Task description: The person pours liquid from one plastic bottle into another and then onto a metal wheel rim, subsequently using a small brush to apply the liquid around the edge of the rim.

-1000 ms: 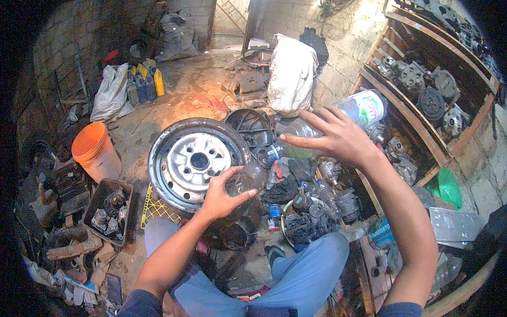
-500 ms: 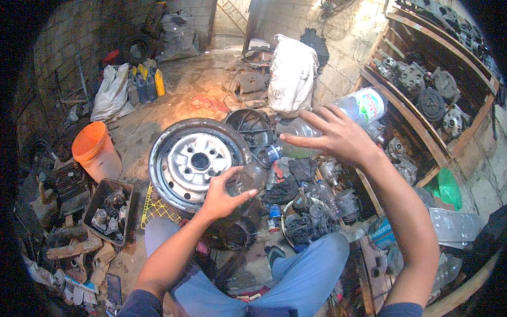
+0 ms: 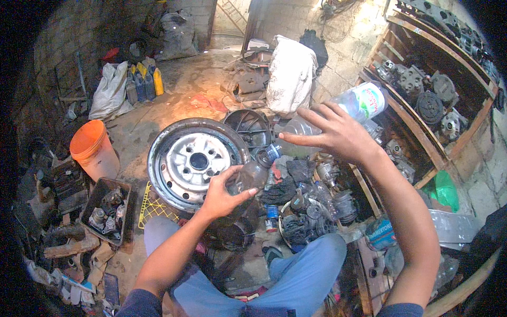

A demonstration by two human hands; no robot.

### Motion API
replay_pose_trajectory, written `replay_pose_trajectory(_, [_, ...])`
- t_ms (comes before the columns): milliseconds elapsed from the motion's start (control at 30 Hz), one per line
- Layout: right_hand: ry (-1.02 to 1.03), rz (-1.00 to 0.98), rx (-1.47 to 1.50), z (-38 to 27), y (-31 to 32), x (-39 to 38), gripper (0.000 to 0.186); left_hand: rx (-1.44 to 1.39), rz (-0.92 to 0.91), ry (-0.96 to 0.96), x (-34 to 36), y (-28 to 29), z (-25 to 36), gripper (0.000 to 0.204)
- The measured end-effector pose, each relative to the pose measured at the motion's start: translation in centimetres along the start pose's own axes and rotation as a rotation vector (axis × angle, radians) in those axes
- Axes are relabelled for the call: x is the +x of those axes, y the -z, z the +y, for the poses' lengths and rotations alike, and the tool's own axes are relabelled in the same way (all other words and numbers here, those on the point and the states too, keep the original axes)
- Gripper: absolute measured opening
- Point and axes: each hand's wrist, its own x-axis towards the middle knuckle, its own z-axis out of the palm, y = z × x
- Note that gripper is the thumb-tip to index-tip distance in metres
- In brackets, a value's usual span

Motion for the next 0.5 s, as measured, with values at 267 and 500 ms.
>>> replay_pose_trajectory(267, [0.006, 0.011, -0.022, 0.01, 0.27, 0.46, 0.08, -0.008, -0.002, 0.001, -0.02, 0.3, 0.4, 0.064])
replay_pose_trajectory(500, [0.017, 0.014, -0.017, -0.02, 0.55, 1.13, 0.076, 0.003, 0.013, 0.014, -0.09, 0.46, 0.07, 0.067])
